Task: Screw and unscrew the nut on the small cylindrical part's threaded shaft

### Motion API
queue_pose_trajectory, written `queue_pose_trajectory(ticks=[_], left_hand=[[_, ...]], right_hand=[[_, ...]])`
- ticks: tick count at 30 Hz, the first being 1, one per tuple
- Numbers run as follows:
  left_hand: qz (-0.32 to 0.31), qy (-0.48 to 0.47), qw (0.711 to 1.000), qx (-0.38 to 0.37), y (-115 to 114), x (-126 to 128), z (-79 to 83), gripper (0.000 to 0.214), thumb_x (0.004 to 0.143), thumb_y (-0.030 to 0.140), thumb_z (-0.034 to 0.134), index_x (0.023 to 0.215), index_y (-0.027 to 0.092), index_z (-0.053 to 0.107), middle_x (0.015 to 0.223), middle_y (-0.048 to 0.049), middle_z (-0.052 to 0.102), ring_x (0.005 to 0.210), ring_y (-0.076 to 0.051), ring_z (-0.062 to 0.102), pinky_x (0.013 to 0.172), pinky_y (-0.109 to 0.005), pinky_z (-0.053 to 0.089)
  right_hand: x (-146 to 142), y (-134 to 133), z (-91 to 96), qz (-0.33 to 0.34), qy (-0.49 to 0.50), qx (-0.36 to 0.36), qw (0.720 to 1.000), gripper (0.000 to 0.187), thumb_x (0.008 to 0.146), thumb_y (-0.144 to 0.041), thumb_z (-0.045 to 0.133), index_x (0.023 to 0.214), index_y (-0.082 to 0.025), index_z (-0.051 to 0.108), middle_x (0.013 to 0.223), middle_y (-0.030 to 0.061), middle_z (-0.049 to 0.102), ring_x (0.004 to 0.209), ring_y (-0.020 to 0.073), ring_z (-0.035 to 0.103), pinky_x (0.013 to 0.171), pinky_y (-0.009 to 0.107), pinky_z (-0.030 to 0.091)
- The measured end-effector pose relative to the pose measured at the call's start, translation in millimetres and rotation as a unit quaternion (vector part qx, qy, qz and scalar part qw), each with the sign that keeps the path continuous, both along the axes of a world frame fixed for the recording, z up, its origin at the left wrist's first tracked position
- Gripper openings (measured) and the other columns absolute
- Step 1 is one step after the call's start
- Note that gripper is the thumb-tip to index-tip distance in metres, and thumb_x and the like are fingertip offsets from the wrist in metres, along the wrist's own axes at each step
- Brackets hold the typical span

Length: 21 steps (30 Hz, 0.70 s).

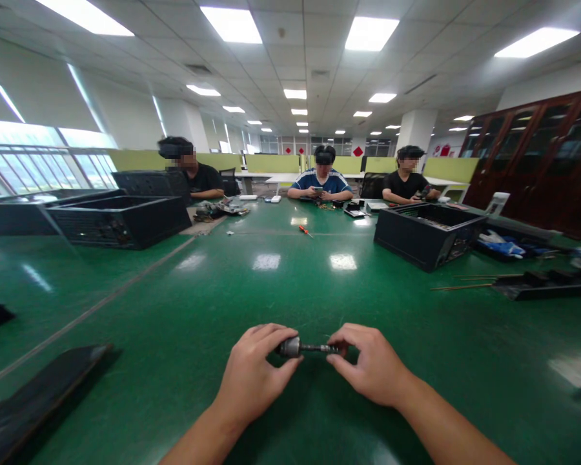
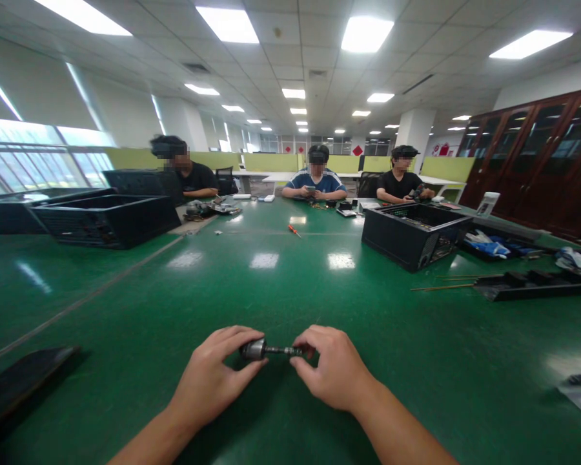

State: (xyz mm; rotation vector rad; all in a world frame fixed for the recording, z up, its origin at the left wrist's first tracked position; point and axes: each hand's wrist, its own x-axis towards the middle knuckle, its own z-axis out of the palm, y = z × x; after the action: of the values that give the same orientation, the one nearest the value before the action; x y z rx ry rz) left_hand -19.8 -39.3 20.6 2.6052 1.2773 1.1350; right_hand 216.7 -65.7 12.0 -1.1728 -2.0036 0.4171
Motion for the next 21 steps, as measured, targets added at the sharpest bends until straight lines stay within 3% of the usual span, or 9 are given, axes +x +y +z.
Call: queue_pose_trajectory(ticks=[17,21], left_hand=[[0.020,-0.005,1.000,-0.006,1,-3,-1.4,0.027,0.076,0.025,0.073,0.102,0.028,0.070,0.099,-0.0022,0.075,0.090,-0.023,0.070,0.081,-0.037,0.056],[0.084,-0.027,0.995,-0.040,9,-6,-3.2,0.031,0.082,0.037,0.068,0.111,0.027,0.065,0.102,-0.0039,0.076,0.092,-0.026,0.072,0.081,-0.038,0.056]], right_hand=[[1,0,3.0,0.000,0.004,0.008,1.000,0.008,0.082,-0.018,0.068,0.089,-0.021,0.069,0.078,0.0007,0.067,0.072,0.0169,0.063,0.071,0.029,0.047],[1,-1,2.8,0.001,0.007,0.001,1.000,0.009,0.081,-0.018,0.068,0.089,-0.021,0.069,0.078,0.0006,0.068,0.072,0.0167,0.063,0.072,0.029,0.047]])
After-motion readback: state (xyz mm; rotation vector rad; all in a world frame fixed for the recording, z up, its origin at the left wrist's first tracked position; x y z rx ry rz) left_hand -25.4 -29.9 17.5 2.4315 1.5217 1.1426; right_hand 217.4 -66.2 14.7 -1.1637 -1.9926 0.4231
